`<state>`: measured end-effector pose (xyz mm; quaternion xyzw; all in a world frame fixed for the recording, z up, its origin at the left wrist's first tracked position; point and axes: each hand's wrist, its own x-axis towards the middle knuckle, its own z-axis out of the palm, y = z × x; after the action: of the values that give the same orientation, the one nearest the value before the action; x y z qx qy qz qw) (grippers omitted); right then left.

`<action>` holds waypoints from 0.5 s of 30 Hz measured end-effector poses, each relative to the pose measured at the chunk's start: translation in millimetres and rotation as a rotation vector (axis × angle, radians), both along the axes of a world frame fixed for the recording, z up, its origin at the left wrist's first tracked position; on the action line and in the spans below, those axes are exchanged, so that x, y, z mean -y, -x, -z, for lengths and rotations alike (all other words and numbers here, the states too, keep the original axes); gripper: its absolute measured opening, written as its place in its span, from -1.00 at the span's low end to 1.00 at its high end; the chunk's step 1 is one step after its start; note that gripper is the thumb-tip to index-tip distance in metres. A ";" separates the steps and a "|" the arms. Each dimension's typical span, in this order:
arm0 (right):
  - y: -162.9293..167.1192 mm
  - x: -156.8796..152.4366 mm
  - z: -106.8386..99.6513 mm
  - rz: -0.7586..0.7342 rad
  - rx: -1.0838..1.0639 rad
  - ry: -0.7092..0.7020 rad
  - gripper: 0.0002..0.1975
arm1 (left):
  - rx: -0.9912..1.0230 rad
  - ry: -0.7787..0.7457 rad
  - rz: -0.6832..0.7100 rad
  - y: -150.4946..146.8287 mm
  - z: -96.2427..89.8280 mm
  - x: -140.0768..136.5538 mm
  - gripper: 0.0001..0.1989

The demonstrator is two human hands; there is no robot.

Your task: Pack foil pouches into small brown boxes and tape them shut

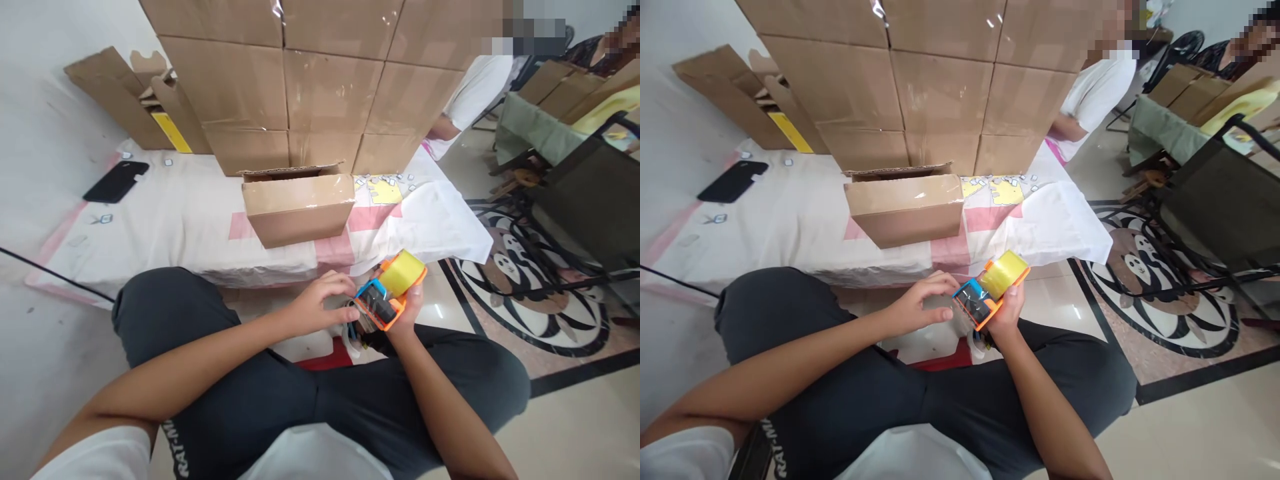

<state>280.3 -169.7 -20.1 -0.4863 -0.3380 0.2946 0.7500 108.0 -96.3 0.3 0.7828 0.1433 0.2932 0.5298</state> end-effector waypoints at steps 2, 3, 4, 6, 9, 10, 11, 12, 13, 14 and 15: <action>-1.4 3.3 0.1 -0.020 0.034 -0.010 -0.55 | -0.007 0.068 0.006 -4.8 1.6 4.5 -0.49; -1.7 4.5 -0.1 -0.029 0.055 -0.018 -0.55 | -0.004 0.098 0.002 -6.4 2.2 6.2 -0.48; -1.9 5.5 -0.1 -0.035 0.074 -0.024 -0.55 | 0.002 0.121 -0.002 -7.6 2.6 7.5 -0.47; -2.2 6.9 1.3 -0.036 0.104 -0.029 -0.54 | 0.017 0.147 -0.002 -8.9 3.0 8.5 -0.45; -2.8 8.7 7.9 -0.030 0.109 -0.030 -0.56 | 0.026 0.180 0.020 -9.0 3.2 7.3 -0.44; -2.9 9.3 11.2 -0.032 0.109 -0.028 -0.57 | 0.027 0.195 0.025 -8.8 3.7 6.8 -0.44; -3.0 9.8 14.7 -0.037 0.108 -0.022 -0.58 | 0.027 0.214 0.029 -8.5 4.5 6.3 -0.44; -3.0 10.1 18.5 -0.043 0.109 -0.013 -0.59 | 0.027 0.231 0.032 -8.1 5.8 5.8 -0.43; -3.0 10.2 22.1 -0.047 0.113 -0.001 -0.59 | 0.027 0.246 0.034 -7.7 7.5 5.5 -0.43; -3.0 10.0 25.6 -0.048 0.122 0.011 -0.59 | 0.028 0.262 0.037 -7.3 9.4 5.2 -0.44; -3.0 9.6 28.7 -0.045 0.136 0.027 -0.58 | 0.028 0.276 0.044 -6.9 11.4 5.0 -0.44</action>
<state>283.3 -179.3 -48.8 -0.5078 -0.3951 0.2821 0.7117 114.9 -101.3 -11.1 0.7013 0.1576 0.2696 0.6408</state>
